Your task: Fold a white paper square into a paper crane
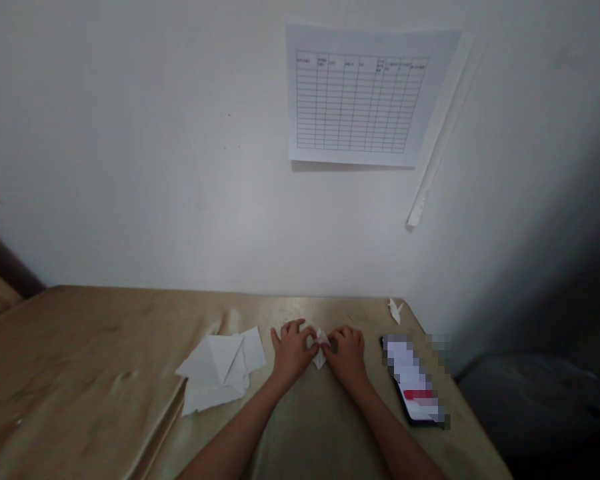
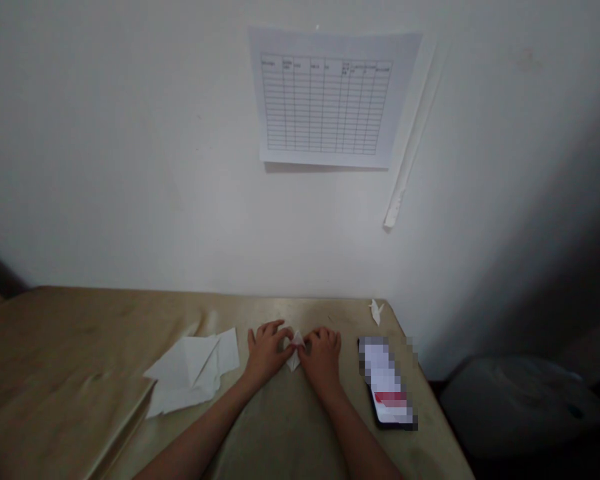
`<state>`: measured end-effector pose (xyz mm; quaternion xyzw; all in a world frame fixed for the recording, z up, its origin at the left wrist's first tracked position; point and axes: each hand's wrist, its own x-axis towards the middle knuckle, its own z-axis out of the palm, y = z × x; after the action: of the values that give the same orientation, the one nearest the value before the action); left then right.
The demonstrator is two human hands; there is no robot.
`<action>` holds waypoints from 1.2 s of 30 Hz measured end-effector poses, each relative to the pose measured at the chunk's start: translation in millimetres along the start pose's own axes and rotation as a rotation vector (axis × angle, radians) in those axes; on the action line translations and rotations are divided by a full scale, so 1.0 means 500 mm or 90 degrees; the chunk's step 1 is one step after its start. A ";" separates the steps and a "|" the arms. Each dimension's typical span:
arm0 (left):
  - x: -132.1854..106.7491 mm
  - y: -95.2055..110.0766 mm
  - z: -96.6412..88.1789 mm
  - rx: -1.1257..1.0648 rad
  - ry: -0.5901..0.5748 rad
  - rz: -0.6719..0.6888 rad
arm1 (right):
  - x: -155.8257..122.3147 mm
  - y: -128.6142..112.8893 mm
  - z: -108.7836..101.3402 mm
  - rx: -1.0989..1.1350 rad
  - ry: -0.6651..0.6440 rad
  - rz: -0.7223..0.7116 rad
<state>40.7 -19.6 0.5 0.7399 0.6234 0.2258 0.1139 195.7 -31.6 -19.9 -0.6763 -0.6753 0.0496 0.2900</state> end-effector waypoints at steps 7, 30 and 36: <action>-0.001 0.011 -0.005 0.000 0.000 -0.015 | -0.003 -0.013 -0.006 -0.015 -0.006 0.011; 0.010 -0.026 -0.004 -0.013 -0.021 0.019 | -0.008 0.022 -0.047 0.048 -0.092 -0.093; 0.021 -0.051 -0.012 -0.033 -0.062 0.090 | -0.008 0.026 -0.045 0.084 -0.088 -0.092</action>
<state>17.1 -5.1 -3.7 0.7888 0.5574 0.2133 0.1468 217.1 -41.5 -8.5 -0.6000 -0.7361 0.1197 0.2896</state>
